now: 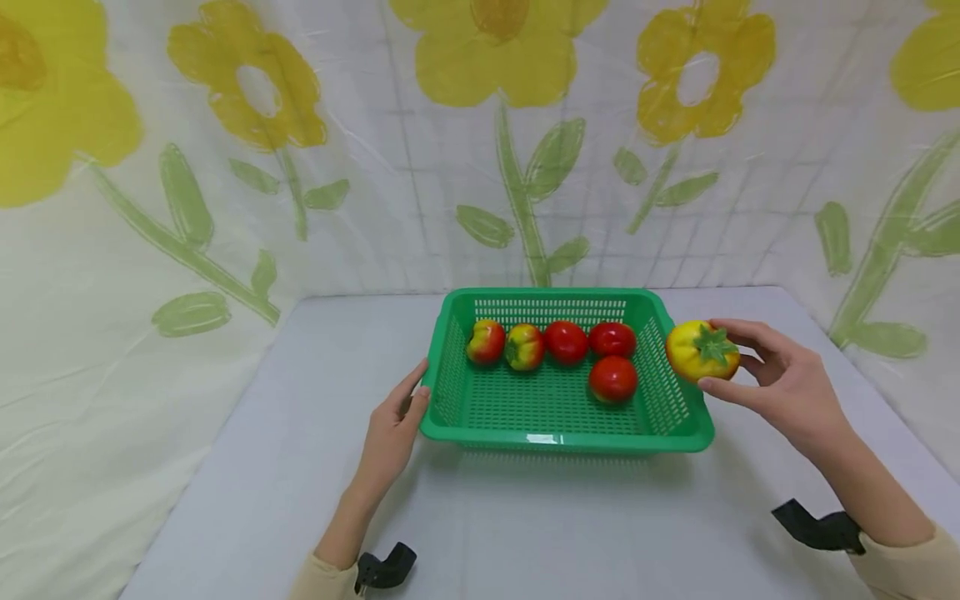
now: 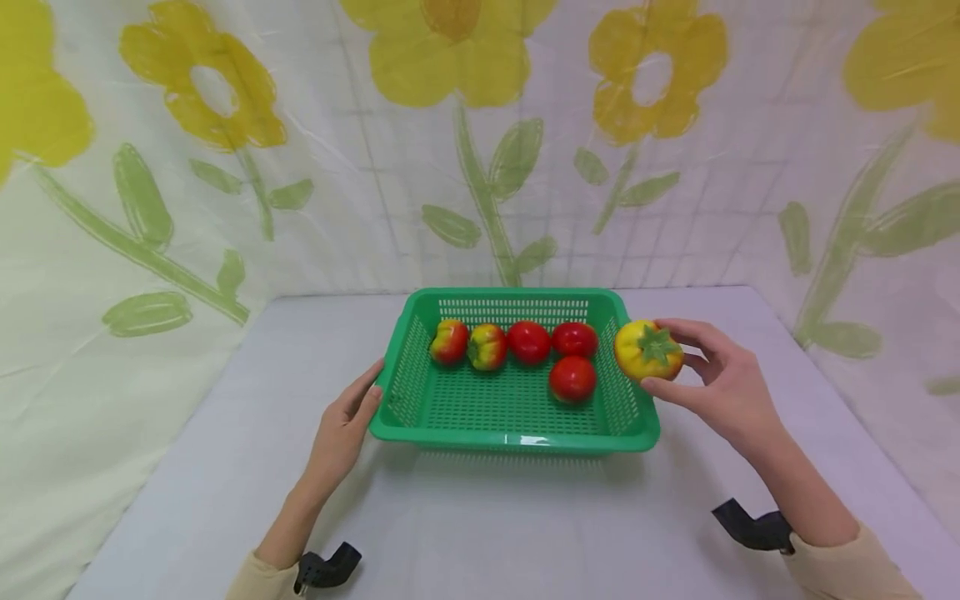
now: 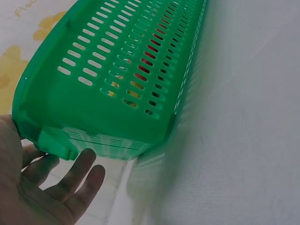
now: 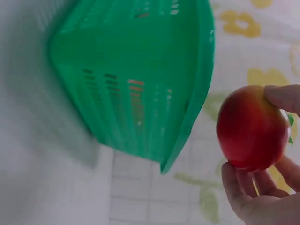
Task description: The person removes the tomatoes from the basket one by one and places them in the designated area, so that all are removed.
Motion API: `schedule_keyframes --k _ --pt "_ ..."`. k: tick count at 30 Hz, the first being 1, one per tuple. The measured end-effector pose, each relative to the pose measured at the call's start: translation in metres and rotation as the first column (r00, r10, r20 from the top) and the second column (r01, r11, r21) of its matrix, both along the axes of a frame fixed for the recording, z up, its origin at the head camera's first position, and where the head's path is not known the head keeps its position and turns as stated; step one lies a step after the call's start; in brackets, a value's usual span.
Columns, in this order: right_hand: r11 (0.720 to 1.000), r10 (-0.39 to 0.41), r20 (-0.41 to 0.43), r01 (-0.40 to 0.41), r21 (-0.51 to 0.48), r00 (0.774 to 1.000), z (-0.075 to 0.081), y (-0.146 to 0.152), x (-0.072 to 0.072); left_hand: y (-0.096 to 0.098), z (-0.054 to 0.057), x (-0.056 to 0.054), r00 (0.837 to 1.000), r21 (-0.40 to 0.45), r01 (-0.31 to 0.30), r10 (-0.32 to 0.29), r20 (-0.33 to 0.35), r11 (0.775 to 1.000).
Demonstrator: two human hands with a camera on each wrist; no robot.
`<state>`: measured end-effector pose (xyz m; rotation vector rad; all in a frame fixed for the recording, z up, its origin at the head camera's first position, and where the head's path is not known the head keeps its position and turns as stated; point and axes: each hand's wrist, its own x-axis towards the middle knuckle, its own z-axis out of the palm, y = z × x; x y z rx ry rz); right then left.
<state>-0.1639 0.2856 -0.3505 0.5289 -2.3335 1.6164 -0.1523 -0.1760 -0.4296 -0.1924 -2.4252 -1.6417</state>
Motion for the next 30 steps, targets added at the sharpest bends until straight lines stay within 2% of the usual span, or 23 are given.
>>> schedule_keyframes --k 3,9,15,18,22,26,30 --pt "0.995 -0.088 0.013 0.087 0.039 0.996 -0.006 0.010 -0.003 0.000 0.000 0.000 1.000 -0.002 0.001 -0.001 0.002 1.000" --pt "0.977 -0.212 0.059 0.212 0.008 0.975 -0.019 0.027 -0.002 0.000 -0.002 -0.001 1.000 -0.001 0.004 -0.004 0.002 1.000" --pt "0.934 -0.356 0.108 0.349 0.078 0.928 -0.032 0.043 -0.001 0.000 0.000 0.000 1.000 -0.001 0.002 -0.002 0.000 1.000" --pt "0.917 -0.395 0.146 0.380 0.118 0.907 -0.040 0.051 -0.007 -0.002 0.002 0.000 1.000 0.003 0.002 -0.002 -0.005 1.000" --pt "0.921 -0.385 0.225 0.356 0.162 0.895 -0.053 0.059 -0.015 -0.002 0.001 -0.001 1.000 0.007 0.000 0.000 -0.008 1.000" --pt "0.936 -0.320 0.284 0.254 0.244 0.904 -0.064 0.064 -0.022 -0.002 -0.001 -0.001 1.000 0.018 0.013 -0.013 -0.003 1.000" --pt "0.929 -0.294 0.313 0.193 0.317 0.903 -0.069 0.062 -0.030 -0.002 -0.001 0.000 1.000 0.027 0.016 -0.016 0.004 1.000"
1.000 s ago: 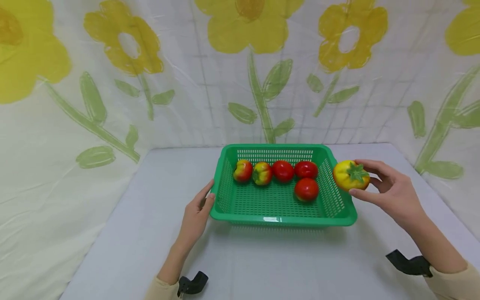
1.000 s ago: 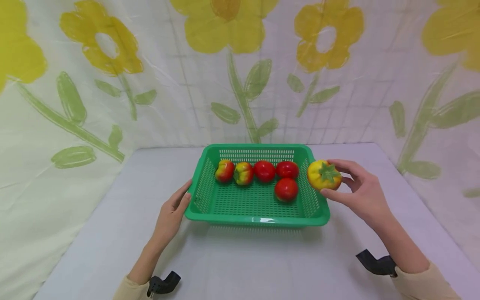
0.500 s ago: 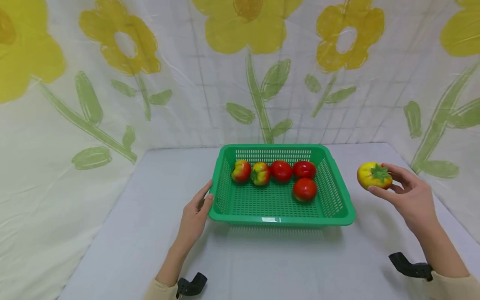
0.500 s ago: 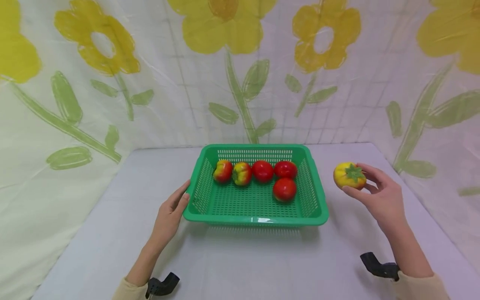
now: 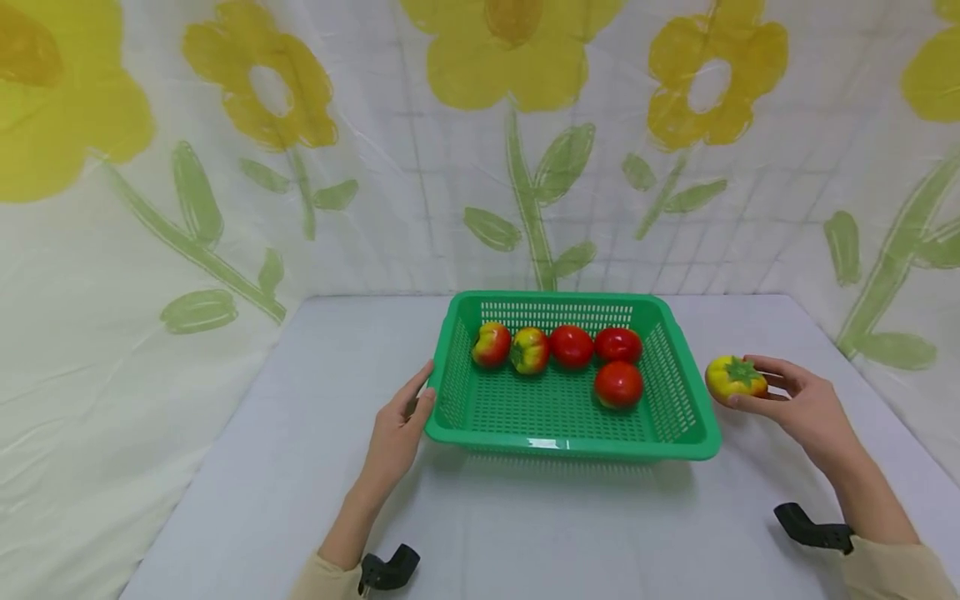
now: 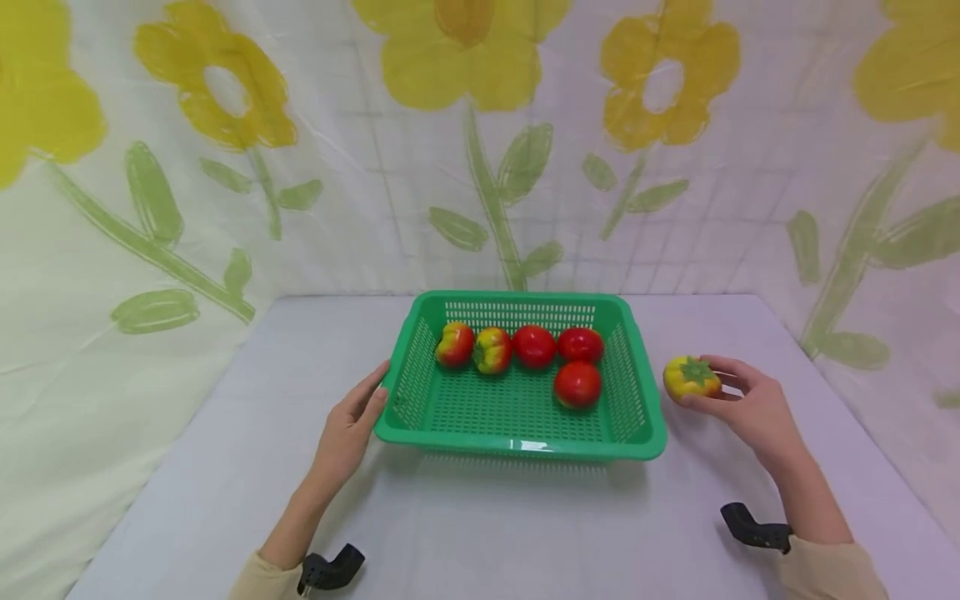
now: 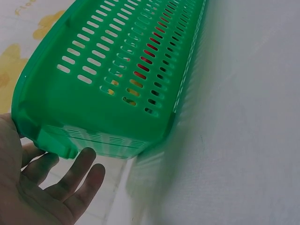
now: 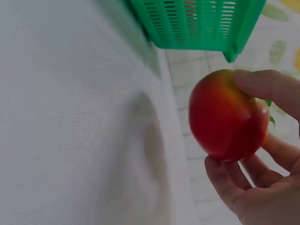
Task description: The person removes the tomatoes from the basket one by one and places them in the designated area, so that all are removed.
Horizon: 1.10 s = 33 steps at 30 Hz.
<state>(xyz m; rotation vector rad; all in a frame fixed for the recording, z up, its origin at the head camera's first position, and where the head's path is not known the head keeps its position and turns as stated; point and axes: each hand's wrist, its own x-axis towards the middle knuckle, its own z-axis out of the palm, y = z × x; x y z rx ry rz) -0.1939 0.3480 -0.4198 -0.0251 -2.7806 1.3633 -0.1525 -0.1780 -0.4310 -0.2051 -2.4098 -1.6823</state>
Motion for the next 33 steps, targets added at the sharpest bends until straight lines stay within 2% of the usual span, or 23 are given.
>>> schedule_keyframes --k 3,10,17,26,33 --pt "1.000 0.001 0.035 -0.002 0.017 0.999 -0.001 0.000 -0.008 0.000 0.000 0.001 1.000 -0.001 -0.004 0.004 0.002 1.000" --pt "0.994 0.088 0.127 -0.096 0.061 0.988 -0.006 0.009 -0.022 0.000 0.000 0.002 1.000 -0.004 -0.008 0.008 0.007 1.000" --pt "0.990 0.086 0.151 -0.102 0.100 0.985 0.001 0.010 -0.032 -0.001 0.000 0.000 1.000 -0.002 -0.013 0.013 0.003 1.000" --pt "0.991 0.077 0.172 -0.094 0.094 0.982 0.005 0.012 -0.034 0.003 -0.001 -0.006 1.000 -0.002 0.012 -0.012 -0.018 1.000" --pt "0.993 0.078 0.186 -0.092 0.068 0.979 0.004 0.016 -0.035 0.002 -0.001 -0.002 1.000 0.005 -0.005 0.005 -0.016 1.000"
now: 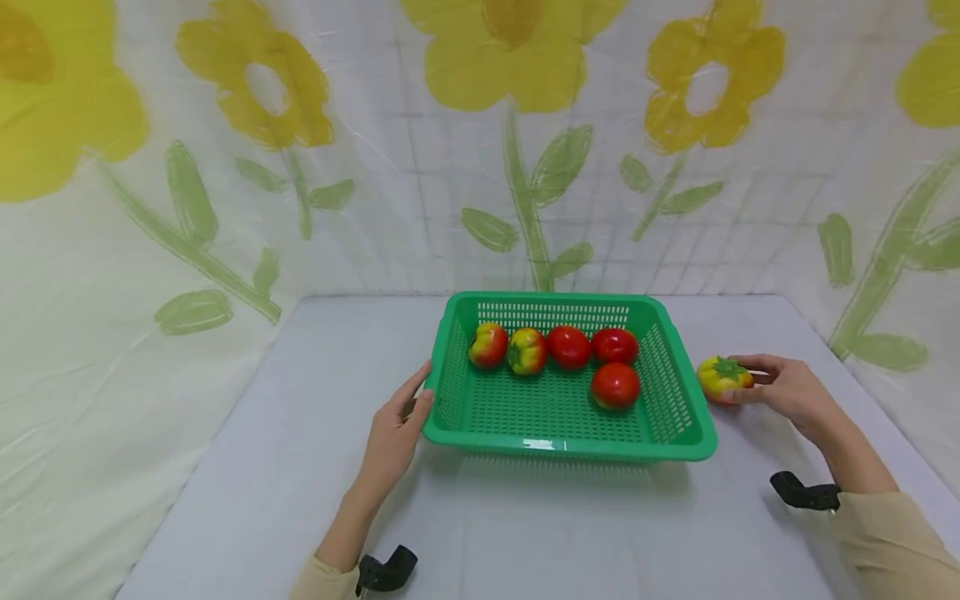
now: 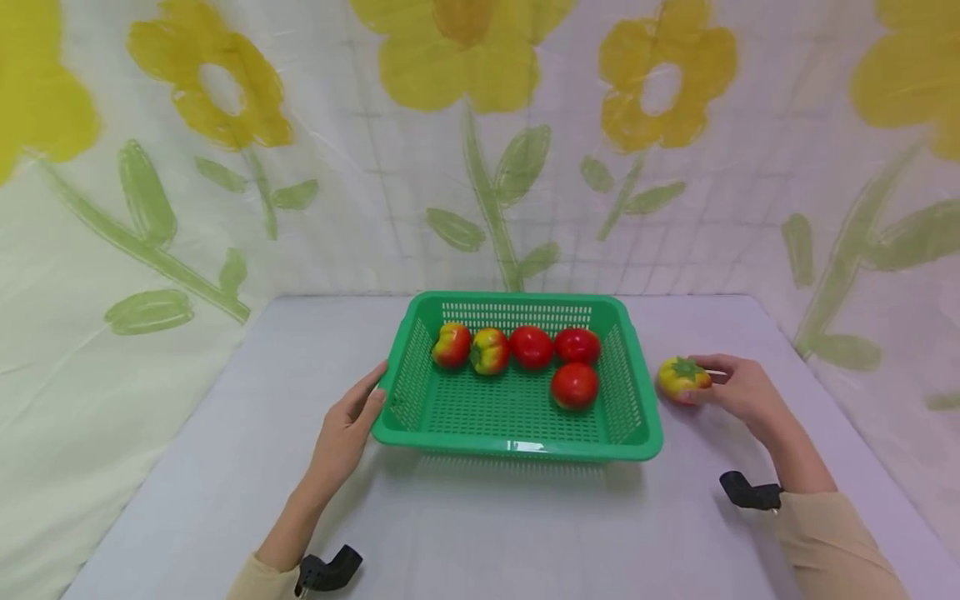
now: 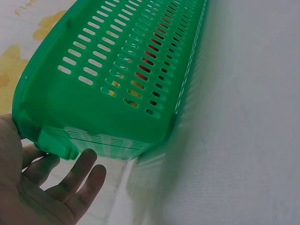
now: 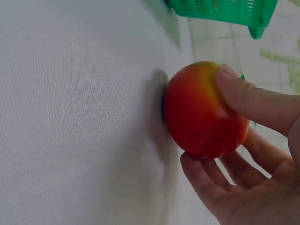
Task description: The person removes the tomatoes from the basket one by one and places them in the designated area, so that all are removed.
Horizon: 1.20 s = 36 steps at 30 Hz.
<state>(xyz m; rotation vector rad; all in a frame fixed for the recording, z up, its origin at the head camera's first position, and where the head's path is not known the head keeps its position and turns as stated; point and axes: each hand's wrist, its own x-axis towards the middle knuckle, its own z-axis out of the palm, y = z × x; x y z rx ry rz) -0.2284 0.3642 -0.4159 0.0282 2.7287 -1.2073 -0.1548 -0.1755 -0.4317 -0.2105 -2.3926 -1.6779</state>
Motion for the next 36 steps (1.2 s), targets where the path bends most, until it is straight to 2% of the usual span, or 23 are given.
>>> schedule_keyframes --k 8,16,22,30,36 --pt "1.000 0.022 0.025 -0.022 -0.016 0.999 -0.001 -0.001 -0.003 -0.002 0.005 0.003 1.000 0.007 0.005 -0.005 0.015 1.000" --pt "0.997 0.070 0.016 -0.070 -0.019 0.997 -0.005 0.001 -0.001 -0.003 0.004 0.003 0.999 0.000 0.006 -0.006 0.038 1.000" --pt "0.994 0.112 -0.037 -0.111 0.024 0.993 -0.007 0.009 0.005 -0.002 0.005 0.003 1.000 0.007 0.011 -0.011 0.029 1.000" --pt "0.990 0.142 -0.101 -0.140 0.029 0.985 -0.010 0.016 0.003 -0.002 0.007 0.003 0.999 -0.002 -0.002 0.002 0.047 1.000" --pt "0.973 0.230 -0.178 -0.227 0.041 0.957 -0.008 0.018 0.001 -0.002 0.006 0.002 0.999 -0.007 0.014 -0.013 0.042 1.000"
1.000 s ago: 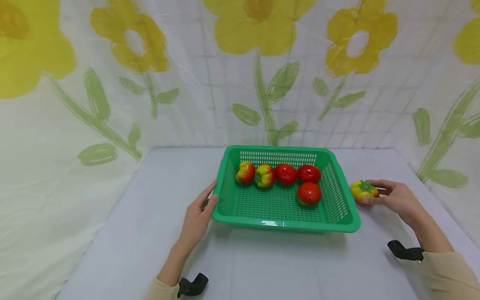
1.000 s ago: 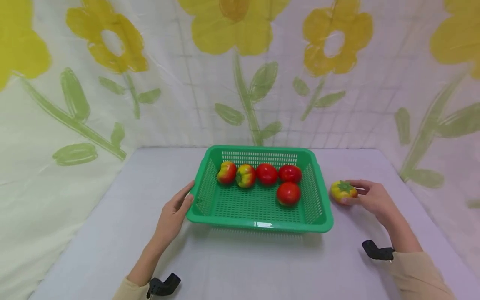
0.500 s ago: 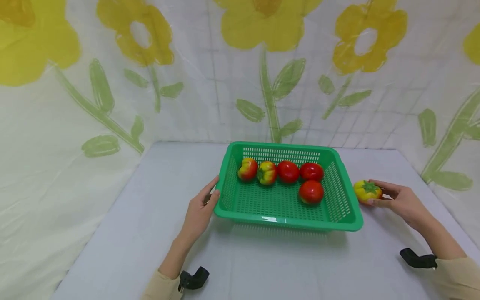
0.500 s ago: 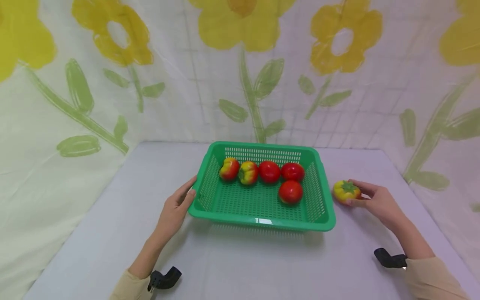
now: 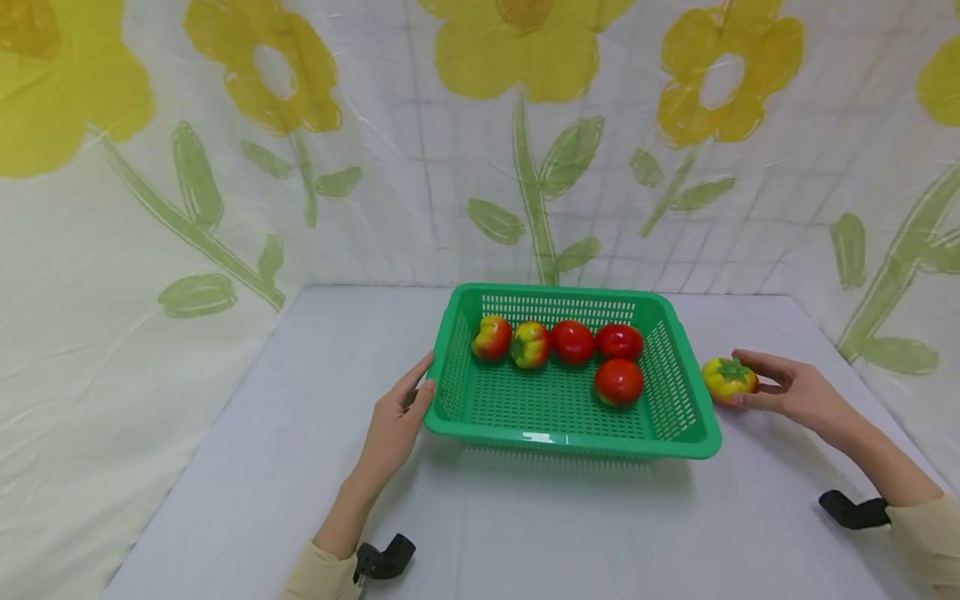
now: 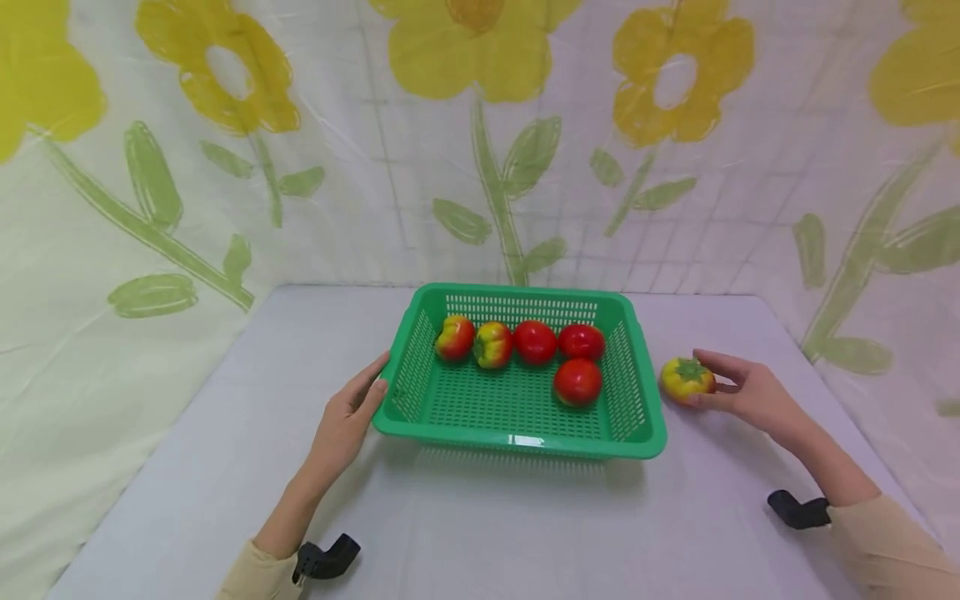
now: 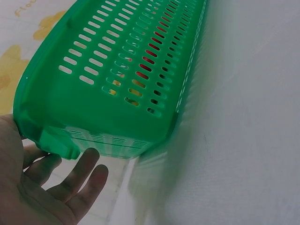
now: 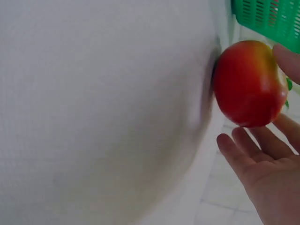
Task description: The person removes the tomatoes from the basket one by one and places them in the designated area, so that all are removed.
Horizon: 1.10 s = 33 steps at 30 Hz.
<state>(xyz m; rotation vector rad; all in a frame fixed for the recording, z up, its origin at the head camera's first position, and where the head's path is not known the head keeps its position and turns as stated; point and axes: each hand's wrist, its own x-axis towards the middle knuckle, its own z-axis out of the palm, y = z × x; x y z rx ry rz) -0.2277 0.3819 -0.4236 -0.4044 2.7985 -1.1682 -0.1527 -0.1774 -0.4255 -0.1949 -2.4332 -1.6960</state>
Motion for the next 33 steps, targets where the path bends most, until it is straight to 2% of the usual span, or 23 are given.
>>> schedule_keyframes --k 6,13,16,20,23,26,28,33 --pt "0.998 0.005 -0.009 -0.005 0.060 1.000 0.014 0.000 -0.002 -0.001 -0.002 0.000 1.000 -0.002 0.002 -0.002 -0.013 1.000" --pt "0.997 0.006 -0.050 -0.002 0.073 0.999 0.017 0.007 0.003 0.000 -0.001 -0.001 1.000 -0.006 0.004 -0.004 -0.002 1.000" --pt "0.997 -0.012 -0.056 0.016 0.078 0.998 0.020 0.008 0.004 0.001 -0.001 -0.001 1.000 -0.004 0.004 -0.004 -0.005 1.000" --pt "0.995 -0.074 -0.033 0.076 0.062 0.997 0.029 0.001 0.008 0.001 -0.001 -0.002 1.000 -0.004 0.001 -0.001 -0.010 1.000" --pt "0.990 -0.141 -0.017 0.141 0.028 0.990 0.039 -0.009 0.014 0.000 -0.001 -0.002 1.000 -0.006 0.000 0.000 -0.014 1.000" --pt "0.981 -0.191 -0.045 0.189 -0.035 0.981 0.045 -0.025 0.020 0.000 -0.001 -0.001 1.000 -0.006 -0.002 0.001 -0.021 1.000" --pt "0.979 -0.193 -0.081 0.186 -0.089 0.978 0.048 -0.036 0.025 0.000 -0.002 -0.001 1.000 -0.007 -0.002 0.001 -0.023 1.000" --pt "0.975 -0.143 -0.169 0.110 -0.191 0.975 0.052 -0.062 0.033 0.000 -0.002 -0.001 1.000 -0.011 -0.002 0.002 -0.023 1.000"
